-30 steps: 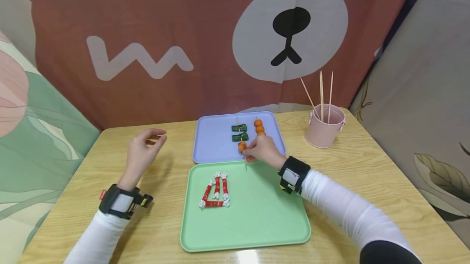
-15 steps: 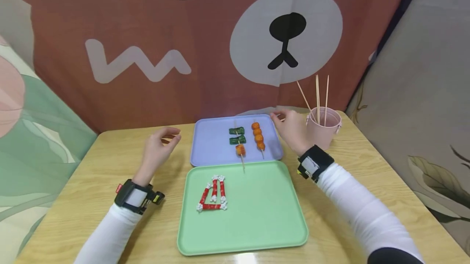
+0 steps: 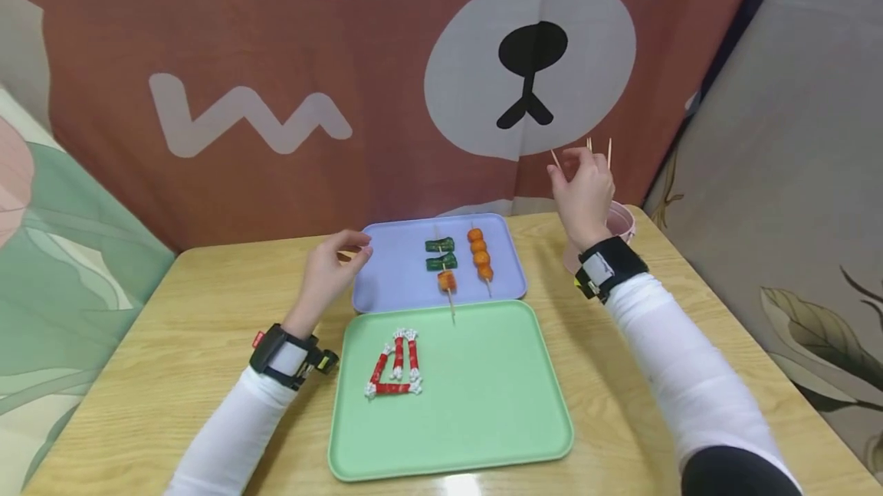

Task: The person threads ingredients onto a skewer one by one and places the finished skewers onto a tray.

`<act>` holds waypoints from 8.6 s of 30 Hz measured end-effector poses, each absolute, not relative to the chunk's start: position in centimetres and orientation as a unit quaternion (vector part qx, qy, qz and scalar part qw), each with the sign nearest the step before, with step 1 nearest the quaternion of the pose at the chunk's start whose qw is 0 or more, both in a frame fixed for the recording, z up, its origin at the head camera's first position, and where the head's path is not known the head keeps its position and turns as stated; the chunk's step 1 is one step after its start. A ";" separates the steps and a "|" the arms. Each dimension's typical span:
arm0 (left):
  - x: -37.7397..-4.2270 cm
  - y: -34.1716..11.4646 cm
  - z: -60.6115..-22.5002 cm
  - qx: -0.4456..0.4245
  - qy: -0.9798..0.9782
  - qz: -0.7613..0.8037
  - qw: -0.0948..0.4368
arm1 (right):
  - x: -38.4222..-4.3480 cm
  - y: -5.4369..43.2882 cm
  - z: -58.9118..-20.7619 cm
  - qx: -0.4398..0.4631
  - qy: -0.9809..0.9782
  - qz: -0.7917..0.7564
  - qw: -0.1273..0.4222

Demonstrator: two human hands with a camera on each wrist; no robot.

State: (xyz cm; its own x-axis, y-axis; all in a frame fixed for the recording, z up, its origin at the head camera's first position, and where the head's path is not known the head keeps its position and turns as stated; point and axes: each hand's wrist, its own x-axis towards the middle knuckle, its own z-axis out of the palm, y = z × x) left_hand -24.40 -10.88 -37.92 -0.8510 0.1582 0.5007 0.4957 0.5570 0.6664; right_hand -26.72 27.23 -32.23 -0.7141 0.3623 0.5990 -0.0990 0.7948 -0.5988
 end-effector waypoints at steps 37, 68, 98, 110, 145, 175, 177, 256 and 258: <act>-24.4 -9.4 -36.7 -0.193 -0.848 -0.457 0.184 | -26.9 27.7 -30.7 -0.097 -0.858 0.324 0.386; -26.3 -5.9 -29.2 -0.247 -0.826 -0.460 0.210 | -23.7 23.4 -24.8 0.013 -0.749 0.397 0.530; -24.7 -2.1 -30.2 -0.300 -0.849 -0.414 0.131 | -19.5 17.2 -28.8 0.104 -0.745 0.528 0.393; -23.0 -0.5 -31.3 -0.367 -0.855 -0.360 0.062 | -19.3 16.1 -30.2 0.087 -0.687 0.645 0.321; -20.7 -0.5 -31.0 -0.313 -0.750 -0.559 0.165 | -17.1 17.4 -31.3 0.156 -0.746 0.587 0.274; -19.1 -1.9 -32.5 -0.265 -0.587 -0.750 0.149 | -14.3 19.8 -36.4 0.180 -0.820 0.520 0.159; -19.1 -1.9 -32.6 -0.265 -0.583 -0.753 0.150 | -14.3 19.8 -36.5 0.177 -0.818 0.525 0.154; -15.4 -10.2 -38.9 -0.194 -0.954 -0.178 -0.146 | -13.2 26.1 -37.7 0.069 -0.870 0.419 0.250; -15.4 -10.2 -39.0 -0.211 -0.950 -0.192 -0.124 | -13.2 26.1 -37.7 0.068 -0.870 0.418 0.254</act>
